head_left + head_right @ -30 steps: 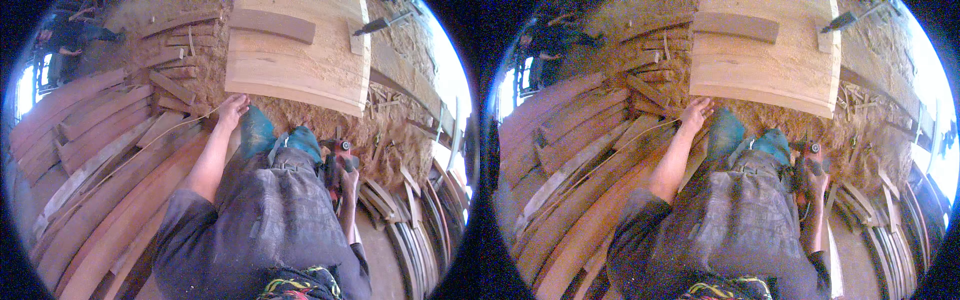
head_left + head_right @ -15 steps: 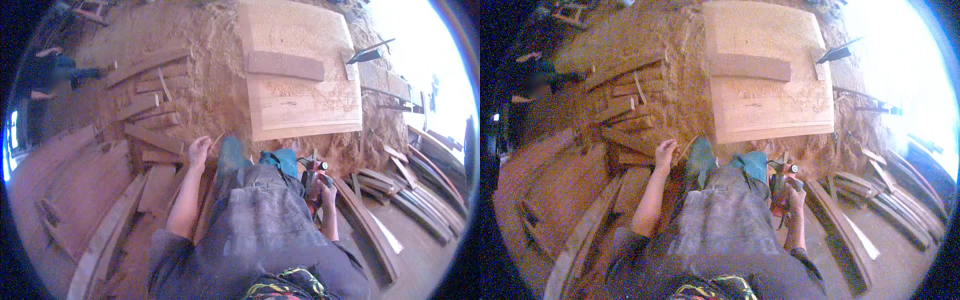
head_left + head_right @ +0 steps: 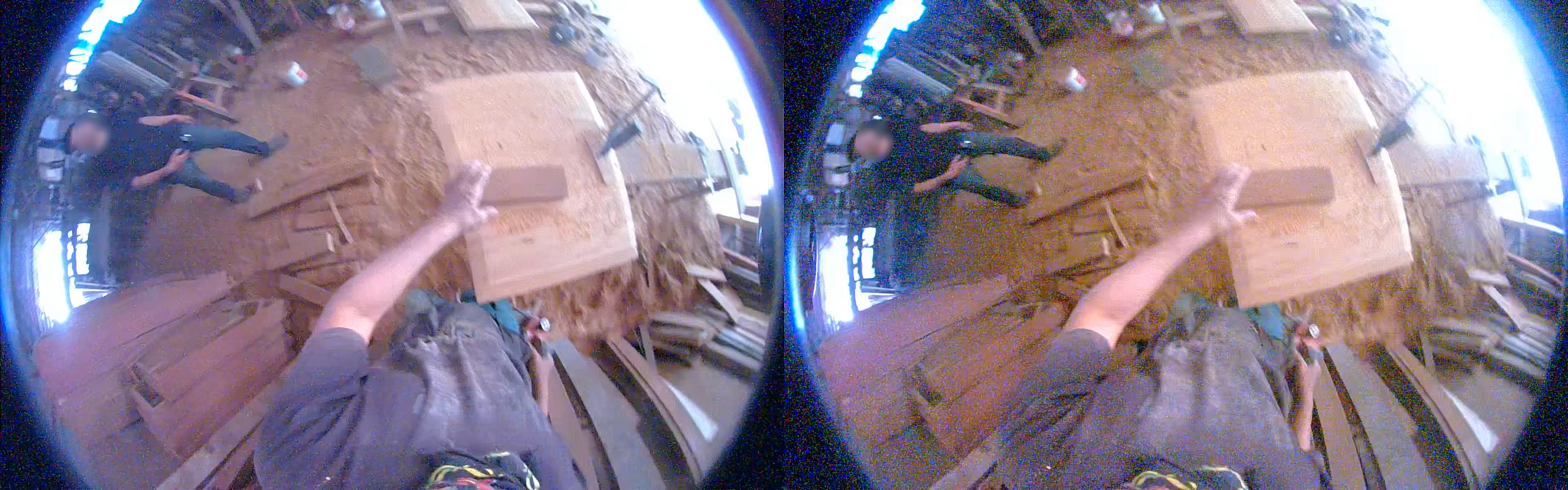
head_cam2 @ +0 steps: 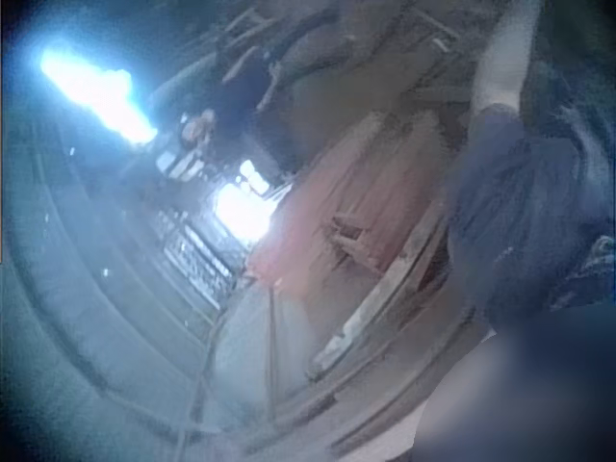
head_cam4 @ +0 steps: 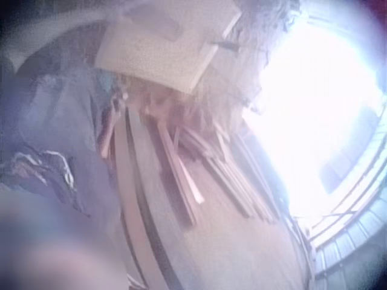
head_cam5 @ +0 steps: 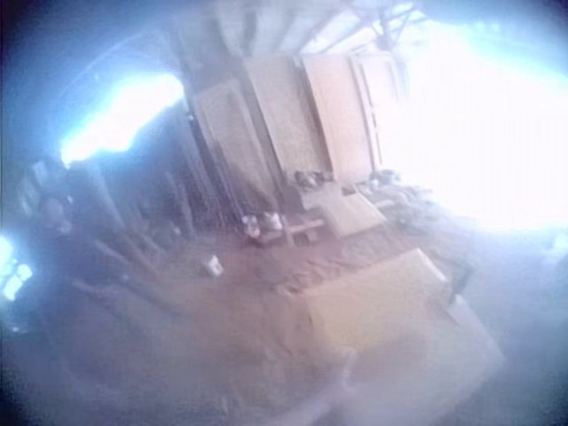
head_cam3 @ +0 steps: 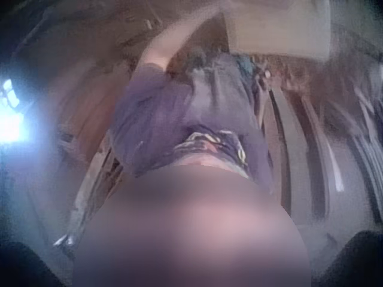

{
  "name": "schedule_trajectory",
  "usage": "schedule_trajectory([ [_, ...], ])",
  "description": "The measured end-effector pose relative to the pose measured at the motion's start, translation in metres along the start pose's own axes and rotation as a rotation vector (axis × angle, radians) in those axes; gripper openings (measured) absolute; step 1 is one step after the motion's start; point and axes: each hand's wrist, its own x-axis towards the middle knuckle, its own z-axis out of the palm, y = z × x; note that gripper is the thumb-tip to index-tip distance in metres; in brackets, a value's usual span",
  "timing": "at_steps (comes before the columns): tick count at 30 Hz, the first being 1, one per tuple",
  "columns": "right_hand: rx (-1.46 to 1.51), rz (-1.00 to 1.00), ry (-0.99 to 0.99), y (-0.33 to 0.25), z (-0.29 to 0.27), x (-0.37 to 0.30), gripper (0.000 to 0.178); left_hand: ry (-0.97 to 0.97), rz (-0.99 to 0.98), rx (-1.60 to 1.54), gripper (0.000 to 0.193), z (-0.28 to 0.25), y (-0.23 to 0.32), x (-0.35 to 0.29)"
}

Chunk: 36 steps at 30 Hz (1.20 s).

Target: The person uses a red electric sander to smooth the surface of a wooden plank on a workbench. They repeatedly move the sander across the wood, reposition the plank, and continue sanding different sections.

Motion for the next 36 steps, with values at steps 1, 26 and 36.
schedule_trajectory([
  [1,0.115,0.022,0.006,0.012,0.002,0.000,0.033,-0.059,-0.018,0.069,0.104,-0.002,0.001,0.014],
  [26,0.608,0.393,0.640,-0.060,0.075,-0.071,0.031,-0.421,0.502,0.423,0.096,0.018,-0.081,0.218],
  [36,0.801,0.043,0.873,-0.222,0.103,-0.116,0.013,-0.301,0.307,-0.473,0.086,-0.046,-0.205,0.073],
])
